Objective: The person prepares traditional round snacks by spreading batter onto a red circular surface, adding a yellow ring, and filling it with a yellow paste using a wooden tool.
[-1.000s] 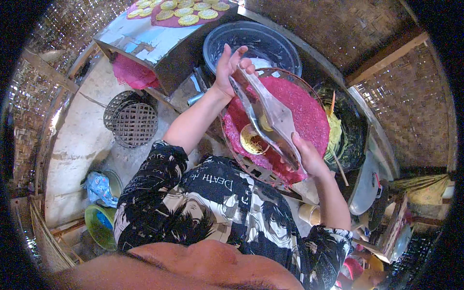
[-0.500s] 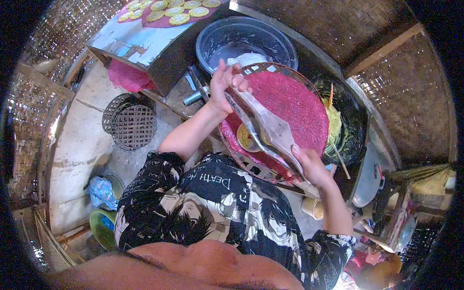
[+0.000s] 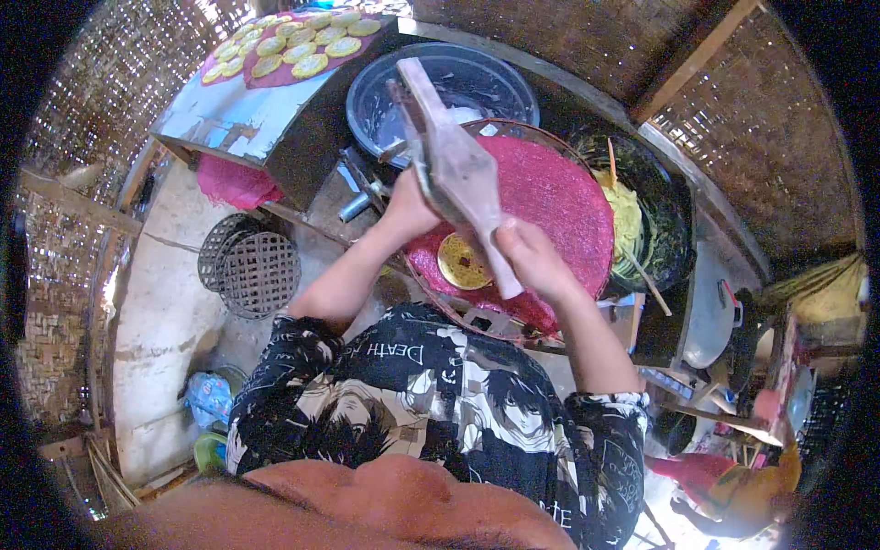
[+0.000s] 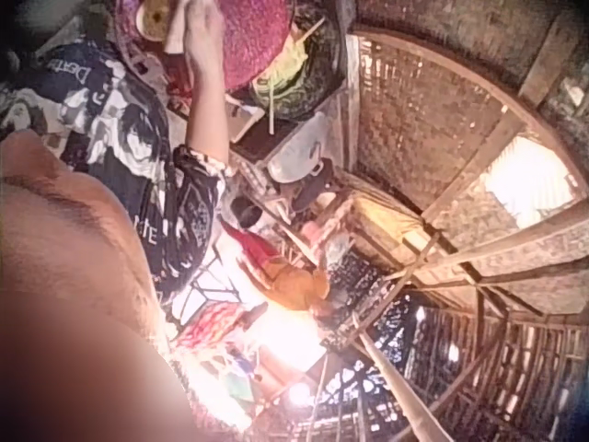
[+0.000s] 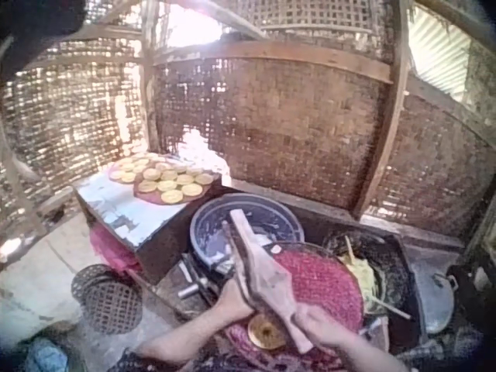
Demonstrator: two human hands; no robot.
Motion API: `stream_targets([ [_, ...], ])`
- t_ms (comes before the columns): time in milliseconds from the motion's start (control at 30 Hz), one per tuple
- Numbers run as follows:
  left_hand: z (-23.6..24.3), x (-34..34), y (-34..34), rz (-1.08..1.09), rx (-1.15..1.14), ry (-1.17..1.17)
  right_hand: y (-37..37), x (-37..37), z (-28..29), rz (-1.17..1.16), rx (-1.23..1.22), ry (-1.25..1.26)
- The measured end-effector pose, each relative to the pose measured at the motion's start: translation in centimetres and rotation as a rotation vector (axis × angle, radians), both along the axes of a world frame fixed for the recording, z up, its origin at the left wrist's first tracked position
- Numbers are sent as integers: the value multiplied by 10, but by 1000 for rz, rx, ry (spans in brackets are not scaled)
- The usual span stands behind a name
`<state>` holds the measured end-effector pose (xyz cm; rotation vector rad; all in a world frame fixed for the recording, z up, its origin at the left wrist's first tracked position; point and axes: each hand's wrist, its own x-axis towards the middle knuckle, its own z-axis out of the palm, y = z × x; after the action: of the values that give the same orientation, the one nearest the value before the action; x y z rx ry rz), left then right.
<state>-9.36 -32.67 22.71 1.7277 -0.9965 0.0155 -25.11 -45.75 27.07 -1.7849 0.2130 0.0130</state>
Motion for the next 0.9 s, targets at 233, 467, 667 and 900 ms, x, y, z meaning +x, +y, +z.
stream_targets([
  [233,-55,40,71,-200,-490,726,-9,-6,-26,-182,-841,149],
  [467,-46,57,117,-264,-696,983,-3,-5,-38,-180,-849,253],
  [667,-45,55,113,-294,-697,1033,-2,1,-43,-130,-948,108],
  [900,-46,53,108,-326,-696,1072,-8,4,-46,-88,-907,42],
])
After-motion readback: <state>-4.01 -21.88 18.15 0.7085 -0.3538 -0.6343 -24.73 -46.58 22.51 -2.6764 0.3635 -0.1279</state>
